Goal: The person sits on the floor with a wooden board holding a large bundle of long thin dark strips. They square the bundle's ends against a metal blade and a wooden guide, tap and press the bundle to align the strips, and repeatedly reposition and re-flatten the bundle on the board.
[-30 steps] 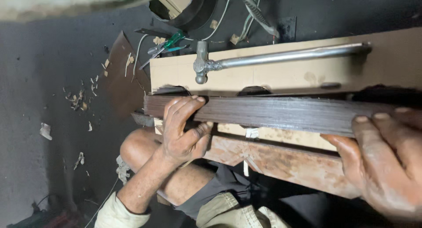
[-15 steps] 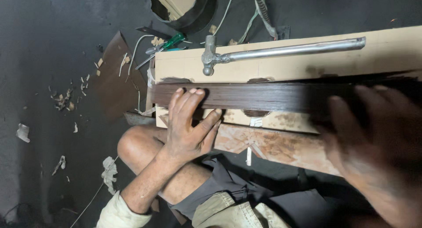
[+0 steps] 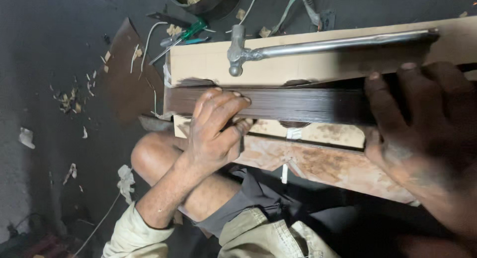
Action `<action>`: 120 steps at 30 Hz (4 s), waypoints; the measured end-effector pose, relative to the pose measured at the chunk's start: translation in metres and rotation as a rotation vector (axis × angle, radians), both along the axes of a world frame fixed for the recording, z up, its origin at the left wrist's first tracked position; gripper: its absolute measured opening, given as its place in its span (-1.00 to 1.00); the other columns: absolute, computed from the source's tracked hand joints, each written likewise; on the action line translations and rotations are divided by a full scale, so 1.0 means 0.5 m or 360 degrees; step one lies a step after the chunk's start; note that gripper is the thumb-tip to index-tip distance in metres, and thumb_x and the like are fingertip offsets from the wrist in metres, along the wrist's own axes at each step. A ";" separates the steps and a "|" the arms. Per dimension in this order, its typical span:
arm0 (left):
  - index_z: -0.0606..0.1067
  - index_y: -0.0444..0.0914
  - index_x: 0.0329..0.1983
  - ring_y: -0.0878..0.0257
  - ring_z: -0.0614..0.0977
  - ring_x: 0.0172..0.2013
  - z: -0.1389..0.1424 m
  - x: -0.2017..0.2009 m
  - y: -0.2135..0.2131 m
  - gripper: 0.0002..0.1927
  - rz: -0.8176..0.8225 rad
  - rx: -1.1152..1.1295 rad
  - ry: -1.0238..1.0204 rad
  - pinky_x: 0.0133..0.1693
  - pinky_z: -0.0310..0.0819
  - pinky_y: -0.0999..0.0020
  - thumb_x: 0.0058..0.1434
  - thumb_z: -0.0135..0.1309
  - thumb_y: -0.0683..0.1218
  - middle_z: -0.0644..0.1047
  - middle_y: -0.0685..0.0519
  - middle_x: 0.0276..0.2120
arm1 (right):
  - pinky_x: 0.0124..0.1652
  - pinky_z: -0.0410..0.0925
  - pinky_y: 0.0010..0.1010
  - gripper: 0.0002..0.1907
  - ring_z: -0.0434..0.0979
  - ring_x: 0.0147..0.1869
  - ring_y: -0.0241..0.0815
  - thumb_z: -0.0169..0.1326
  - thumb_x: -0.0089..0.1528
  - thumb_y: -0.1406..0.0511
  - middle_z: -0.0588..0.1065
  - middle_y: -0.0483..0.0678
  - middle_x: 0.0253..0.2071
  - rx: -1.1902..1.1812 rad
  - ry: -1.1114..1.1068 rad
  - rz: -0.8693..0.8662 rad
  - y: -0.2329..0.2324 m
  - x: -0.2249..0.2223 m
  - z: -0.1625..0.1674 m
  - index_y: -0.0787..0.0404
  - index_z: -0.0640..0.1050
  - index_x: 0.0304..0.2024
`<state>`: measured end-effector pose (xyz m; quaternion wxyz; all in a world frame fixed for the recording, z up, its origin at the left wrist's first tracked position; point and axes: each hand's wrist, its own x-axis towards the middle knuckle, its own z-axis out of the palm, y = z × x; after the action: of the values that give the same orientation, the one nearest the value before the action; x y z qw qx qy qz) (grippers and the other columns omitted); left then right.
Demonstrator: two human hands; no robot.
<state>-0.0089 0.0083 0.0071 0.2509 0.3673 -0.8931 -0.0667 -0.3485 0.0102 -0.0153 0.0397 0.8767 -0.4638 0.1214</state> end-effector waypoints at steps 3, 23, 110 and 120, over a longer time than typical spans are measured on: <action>0.52 -0.37 -0.16 -0.13 0.55 0.10 0.010 -0.013 0.034 -0.82 0.0056 -0.0029 0.0017 0.19 0.45 -0.16 0.17 0.18 -0.27 0.50 -0.21 0.05 | 0.24 0.36 0.03 -0.24 0.42 0.29 0.27 0.31 -0.09 0.21 0.44 0.24 0.18 -0.0053 0.0017 -0.0060 0.002 0.015 0.019 0.30 0.61 0.18; 0.45 -0.35 0.17 -0.07 0.54 -0.07 -0.085 -0.007 0.110 -0.33 -0.0031 0.0501 0.0409 0.02 0.40 0.03 -0.02 0.32 -0.03 0.50 -0.08 -0.13 | -0.06 0.47 -0.10 -0.39 0.62 -0.06 0.20 0.32 -0.03 0.27 0.57 0.19 -0.06 0.0752 -0.0564 -0.0201 0.119 0.193 0.034 0.30 0.54 0.08; 0.20 -0.30 0.50 0.17 0.57 -0.20 -0.143 0.268 0.063 -0.08 0.0975 0.0420 0.1218 -0.17 0.55 0.30 0.13 0.40 -0.08 0.46 -0.04 -0.15 | 0.51 -0.29 0.70 -0.64 0.46 0.09 0.15 0.24 -0.05 0.37 0.53 -0.08 0.02 0.0458 -0.0017 -0.0150 0.103 0.494 -0.009 0.12 0.58 -0.17; 0.22 -0.35 0.47 0.19 0.59 -0.21 -0.146 0.252 0.062 -0.11 0.1065 0.0348 0.1232 -0.15 0.56 0.32 0.12 0.38 -0.11 0.49 -0.04 -0.17 | 0.54 -0.17 0.58 -0.57 0.54 0.02 0.09 0.22 -0.09 0.32 0.50 0.12 0.24 0.0454 0.0023 -0.0059 0.109 0.483 -0.022 0.21 0.56 -0.14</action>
<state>0.1173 0.0395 -0.0661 0.5305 0.6051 -0.5566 -0.2066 -0.1072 0.0645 -0.0262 -0.0797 0.8656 -0.4921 0.0472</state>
